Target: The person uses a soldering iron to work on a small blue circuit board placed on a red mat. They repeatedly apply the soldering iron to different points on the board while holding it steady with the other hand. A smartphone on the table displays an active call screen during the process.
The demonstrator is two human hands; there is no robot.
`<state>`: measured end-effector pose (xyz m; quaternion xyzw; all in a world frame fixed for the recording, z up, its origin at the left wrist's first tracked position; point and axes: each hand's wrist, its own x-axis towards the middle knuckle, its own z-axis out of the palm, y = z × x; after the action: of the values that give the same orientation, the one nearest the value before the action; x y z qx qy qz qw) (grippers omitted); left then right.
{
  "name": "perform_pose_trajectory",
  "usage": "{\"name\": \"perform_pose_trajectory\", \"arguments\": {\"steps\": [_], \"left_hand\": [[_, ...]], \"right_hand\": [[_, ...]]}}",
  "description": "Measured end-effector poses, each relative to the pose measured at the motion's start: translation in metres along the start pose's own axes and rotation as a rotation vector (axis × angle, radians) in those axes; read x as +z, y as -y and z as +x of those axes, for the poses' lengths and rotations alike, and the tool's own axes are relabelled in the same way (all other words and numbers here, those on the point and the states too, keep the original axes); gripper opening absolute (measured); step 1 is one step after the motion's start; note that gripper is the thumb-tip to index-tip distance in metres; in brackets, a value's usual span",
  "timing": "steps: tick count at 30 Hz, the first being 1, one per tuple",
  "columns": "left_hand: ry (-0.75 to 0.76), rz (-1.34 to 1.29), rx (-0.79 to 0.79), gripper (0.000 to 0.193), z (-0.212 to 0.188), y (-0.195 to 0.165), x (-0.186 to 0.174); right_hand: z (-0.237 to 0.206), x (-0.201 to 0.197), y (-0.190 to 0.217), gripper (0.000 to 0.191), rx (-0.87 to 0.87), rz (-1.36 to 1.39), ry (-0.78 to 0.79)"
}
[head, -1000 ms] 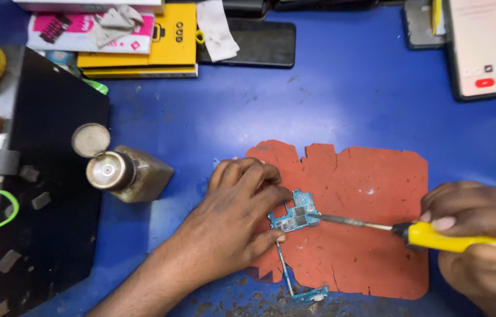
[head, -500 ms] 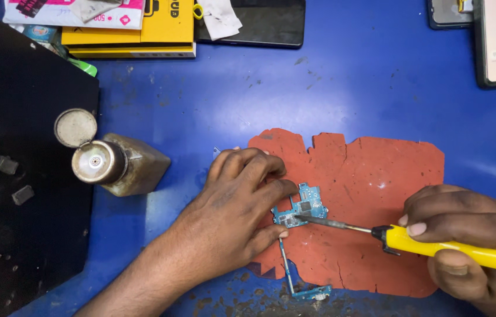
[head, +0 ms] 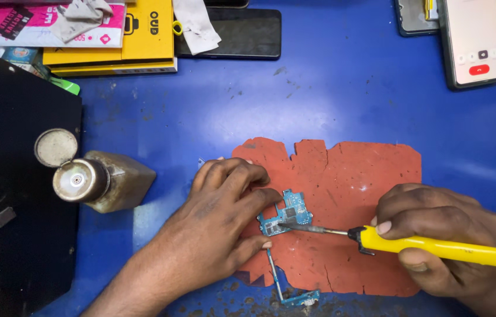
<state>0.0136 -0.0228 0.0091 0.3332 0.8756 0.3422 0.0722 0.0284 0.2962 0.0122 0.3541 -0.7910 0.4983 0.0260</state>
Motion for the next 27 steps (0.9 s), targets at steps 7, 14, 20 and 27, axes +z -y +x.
{"name": "perform_pose_trajectory", "arguments": {"steps": [7,14,20,27], "left_hand": [[-0.001,0.006,0.001,0.058,-0.001,-0.001,-0.001],[-0.003,0.0,0.006,0.058,-0.001,0.001,-0.001],[-0.002,-0.002,0.0,0.057,-0.004,0.001,-0.002],[-0.008,-0.007,0.004,0.055,-0.006,0.002,-0.001]], "right_hand": [[-0.002,0.005,-0.002,0.02,-0.027,-0.035,-0.01],[-0.003,0.006,-0.002,0.02,-0.038,-0.033,-0.012],[0.006,0.005,-0.001,0.019,-0.068,0.007,0.043],[-0.003,0.003,-0.005,0.02,-0.033,0.025,0.046]]}}
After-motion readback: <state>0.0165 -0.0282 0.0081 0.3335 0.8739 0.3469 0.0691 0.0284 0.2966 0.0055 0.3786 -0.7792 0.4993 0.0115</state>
